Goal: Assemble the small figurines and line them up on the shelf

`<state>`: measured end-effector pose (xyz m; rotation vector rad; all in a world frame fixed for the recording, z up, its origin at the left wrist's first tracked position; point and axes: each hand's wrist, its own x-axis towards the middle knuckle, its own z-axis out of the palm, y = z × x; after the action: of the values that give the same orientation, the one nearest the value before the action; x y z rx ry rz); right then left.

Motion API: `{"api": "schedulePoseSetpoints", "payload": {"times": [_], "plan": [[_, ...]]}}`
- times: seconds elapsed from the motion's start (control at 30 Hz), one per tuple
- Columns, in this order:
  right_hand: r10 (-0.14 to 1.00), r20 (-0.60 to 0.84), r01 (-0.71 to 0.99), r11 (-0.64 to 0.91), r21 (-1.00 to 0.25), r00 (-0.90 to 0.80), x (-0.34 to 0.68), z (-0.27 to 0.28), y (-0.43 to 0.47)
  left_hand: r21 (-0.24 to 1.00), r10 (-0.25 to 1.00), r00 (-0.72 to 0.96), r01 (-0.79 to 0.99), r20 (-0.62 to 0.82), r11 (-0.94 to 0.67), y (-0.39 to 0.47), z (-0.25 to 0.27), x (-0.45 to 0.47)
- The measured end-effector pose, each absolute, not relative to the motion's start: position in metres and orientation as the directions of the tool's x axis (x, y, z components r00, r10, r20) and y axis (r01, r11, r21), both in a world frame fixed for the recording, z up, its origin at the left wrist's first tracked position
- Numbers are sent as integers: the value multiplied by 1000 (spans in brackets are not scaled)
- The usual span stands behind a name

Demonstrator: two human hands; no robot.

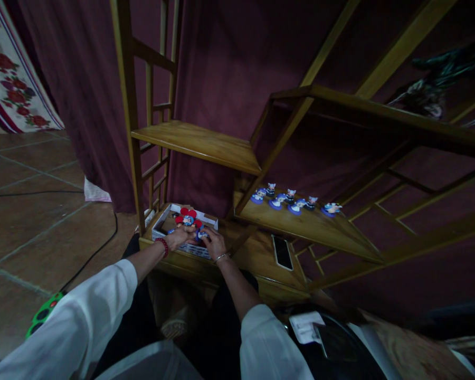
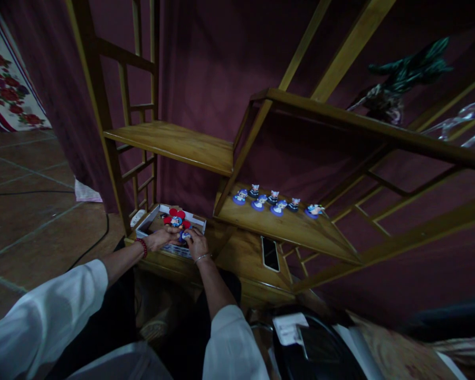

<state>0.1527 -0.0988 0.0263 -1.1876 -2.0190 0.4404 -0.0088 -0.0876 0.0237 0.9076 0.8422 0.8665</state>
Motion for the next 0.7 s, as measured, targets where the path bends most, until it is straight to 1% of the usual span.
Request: {"api": "schedulePoseSetpoints", "payload": {"times": [0.1,0.3,0.53,0.7], "plan": [[852,416,617,519,-592,-317,153,25,-96,901,891,397,-265,-222,343,-87,23,-8],[880,373,678,467,-567,-294,151,25,-94,894,903,361,-286,-233,345,-88,23,-6],[921,327,744,367,-558,-209,145,26,-94,908,927,317,-293,-202,298,-89,23,-2],[956,266,817,251,-520,-124,138,24,-94,925,933,292,-252,-208,285,-86,11,1]]}}
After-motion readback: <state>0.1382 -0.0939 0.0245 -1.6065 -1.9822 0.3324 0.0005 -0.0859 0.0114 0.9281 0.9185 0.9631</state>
